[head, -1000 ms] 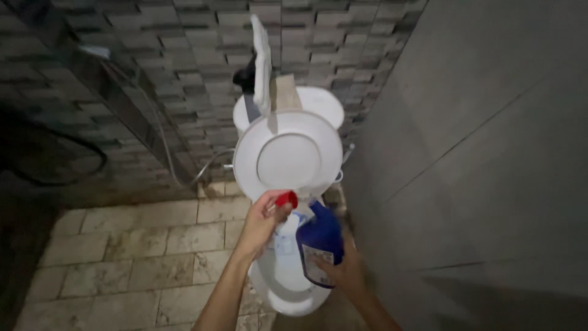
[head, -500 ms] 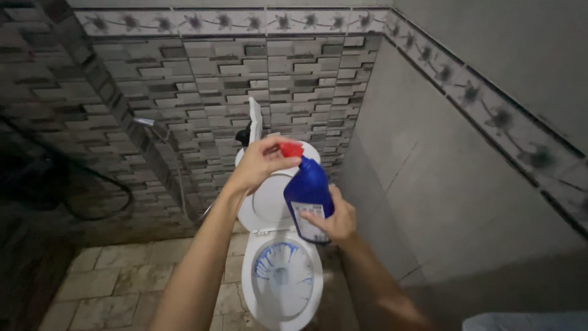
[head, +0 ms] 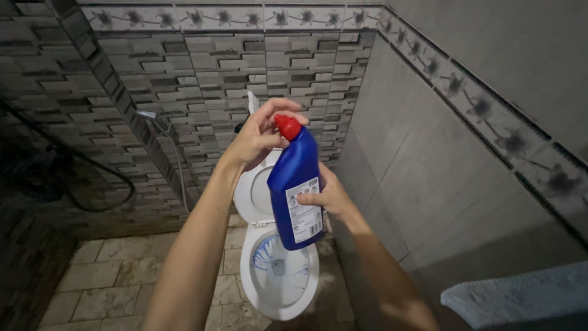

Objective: The person pours blue toilet cleaner into the bowl, then uses a cloth and a spray mop to wipe the toilet tank, seat, and rim. The person handles the cleaning solution bottle, a cloth, and a spray mop throughout the process.

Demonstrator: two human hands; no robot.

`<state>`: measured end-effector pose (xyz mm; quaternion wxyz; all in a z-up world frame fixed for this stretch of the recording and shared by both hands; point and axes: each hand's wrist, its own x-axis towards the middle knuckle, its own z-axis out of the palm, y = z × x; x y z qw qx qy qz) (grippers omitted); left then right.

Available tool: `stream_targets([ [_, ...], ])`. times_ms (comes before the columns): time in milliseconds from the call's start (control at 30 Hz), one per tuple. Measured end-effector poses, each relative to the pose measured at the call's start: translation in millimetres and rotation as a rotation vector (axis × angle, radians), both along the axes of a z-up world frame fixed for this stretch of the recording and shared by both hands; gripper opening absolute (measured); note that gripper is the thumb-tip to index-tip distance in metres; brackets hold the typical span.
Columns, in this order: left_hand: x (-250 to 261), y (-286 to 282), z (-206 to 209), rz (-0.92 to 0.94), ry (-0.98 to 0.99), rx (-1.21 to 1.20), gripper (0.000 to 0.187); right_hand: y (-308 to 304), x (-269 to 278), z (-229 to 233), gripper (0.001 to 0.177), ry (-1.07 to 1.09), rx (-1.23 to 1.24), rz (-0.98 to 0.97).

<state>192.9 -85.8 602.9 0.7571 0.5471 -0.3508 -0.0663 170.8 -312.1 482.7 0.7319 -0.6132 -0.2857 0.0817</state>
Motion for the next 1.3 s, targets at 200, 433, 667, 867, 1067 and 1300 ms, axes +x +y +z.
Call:
stream_targets([
  [200, -7.5, -3.7, -16.0, 0.046, -0.06, 0.082, 0.076, 10.8, 8.6, -18.6, 0.1, 0.23, 0.18, 0.231],
  [433, -30.9, 8.1, -118.9, -0.142, 0.128, 0.107, 0.125, 18.0, 12.2, -64.9, 0.106, 0.28, 0.316, 0.34],
  [667, -79.8, 4.3, -99.4, -0.096, -0.121, 0.402, 0.103, 30.8, 12.5, -119.5, 0.11, 0.499, 0.515, 0.451],
  [867, -122.1, -9.4, -87.8, 0.439, -0.366, 0.407, 0.121, 35.0, 11.3, -116.5, 0.093, 0.518, 0.235, 0.322],
  [1067, -118.6, 3.4, -137.5, 0.577, -0.028, 0.345, 0.117, 6.3, 5.1, -11.0, 0.068, -0.088, -0.133, 0.132],
  [1300, -134.7, -2.4, -171.5, 0.749, 0.07, 0.503, 0.111, 30.2, -49.2, 54.9, 0.037, -0.827, -0.485, -0.052],
])
